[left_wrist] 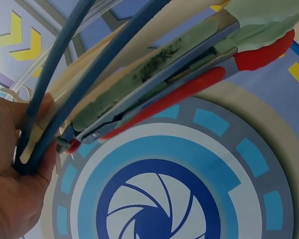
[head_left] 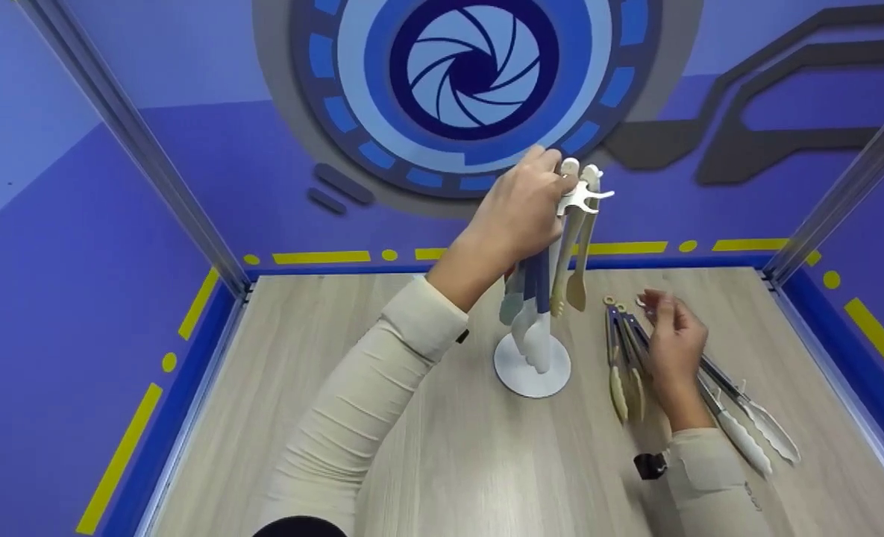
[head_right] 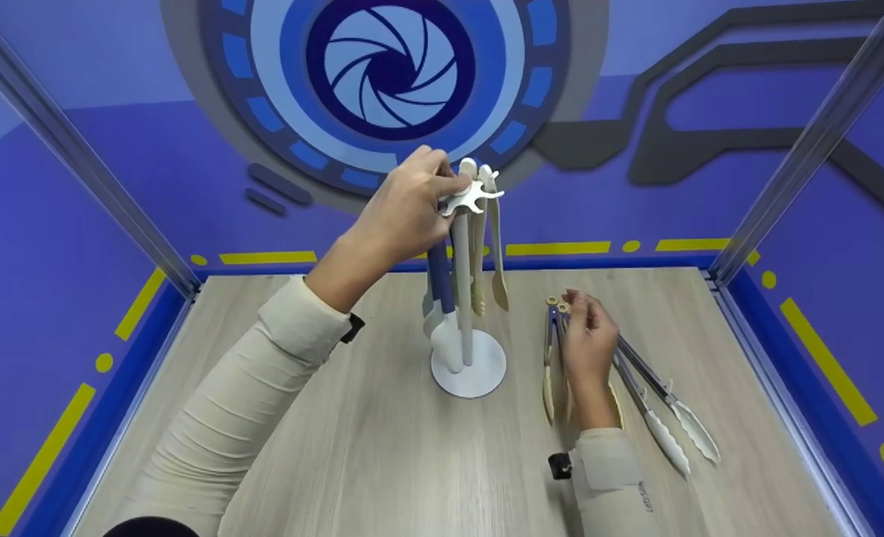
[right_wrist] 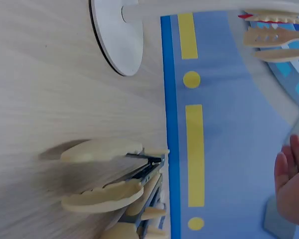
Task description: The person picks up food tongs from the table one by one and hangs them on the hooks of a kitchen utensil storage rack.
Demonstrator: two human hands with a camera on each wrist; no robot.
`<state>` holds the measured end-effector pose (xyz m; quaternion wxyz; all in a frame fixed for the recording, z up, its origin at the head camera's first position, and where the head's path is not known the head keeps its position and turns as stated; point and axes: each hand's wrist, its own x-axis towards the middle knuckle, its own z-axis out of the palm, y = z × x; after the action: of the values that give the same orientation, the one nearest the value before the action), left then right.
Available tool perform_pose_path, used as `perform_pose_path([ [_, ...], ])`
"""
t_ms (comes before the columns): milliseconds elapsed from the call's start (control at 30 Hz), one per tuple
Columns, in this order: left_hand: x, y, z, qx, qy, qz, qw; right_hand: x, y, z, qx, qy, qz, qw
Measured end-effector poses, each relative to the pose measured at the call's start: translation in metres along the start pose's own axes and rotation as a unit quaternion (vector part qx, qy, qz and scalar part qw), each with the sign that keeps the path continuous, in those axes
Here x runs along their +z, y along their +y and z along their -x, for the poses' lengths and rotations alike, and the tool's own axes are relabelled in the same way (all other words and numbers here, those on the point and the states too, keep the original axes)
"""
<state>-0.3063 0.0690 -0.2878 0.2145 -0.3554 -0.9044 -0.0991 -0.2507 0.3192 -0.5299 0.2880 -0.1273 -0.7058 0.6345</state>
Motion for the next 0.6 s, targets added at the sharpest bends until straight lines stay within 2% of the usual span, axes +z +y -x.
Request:
perform_pose_path([
  [100, 0.001, 0.006, -0.002, -0.009, 0.008, -0.013, 0.9998, -0.006, 0.000, 0.000, 0.064, 0.027, -0.004, 0.9976],
  [133, 0.001, 0.008, -0.002, -0.011, 0.012, -0.016, 0.9997, -0.007, 0.001, 0.000, 0.076, 0.033, 0.008, 0.9966],
  [200, 0.002, 0.011, -0.003, -0.017, 0.020, -0.018, 0.9995, -0.008, 0.003, 0.001, 0.084, 0.035, 0.068, 0.9936],
  [267, 0.004, 0.014, -0.004, -0.024, 0.024, -0.022, 0.9992, -0.009, 0.006, 0.003, 0.067, 0.026, 0.140, 0.9876],
  [367, 0.006, 0.017, -0.004, -0.033, 0.031, -0.026, 0.9987, -0.009, 0.013, 0.008, 0.041, -0.008, 0.234, 0.9712],
  [533, 0.008, 0.023, -0.006, -0.051, 0.029, -0.036, 0.9976, -0.008, 0.024, 0.015, 0.007, -0.080, 0.324, 0.9426],
  [600, 0.009, 0.025, -0.007, -0.059, 0.021, -0.045, 0.9970, -0.008, 0.028, 0.015, -0.004, -0.103, 0.358, 0.9278],
])
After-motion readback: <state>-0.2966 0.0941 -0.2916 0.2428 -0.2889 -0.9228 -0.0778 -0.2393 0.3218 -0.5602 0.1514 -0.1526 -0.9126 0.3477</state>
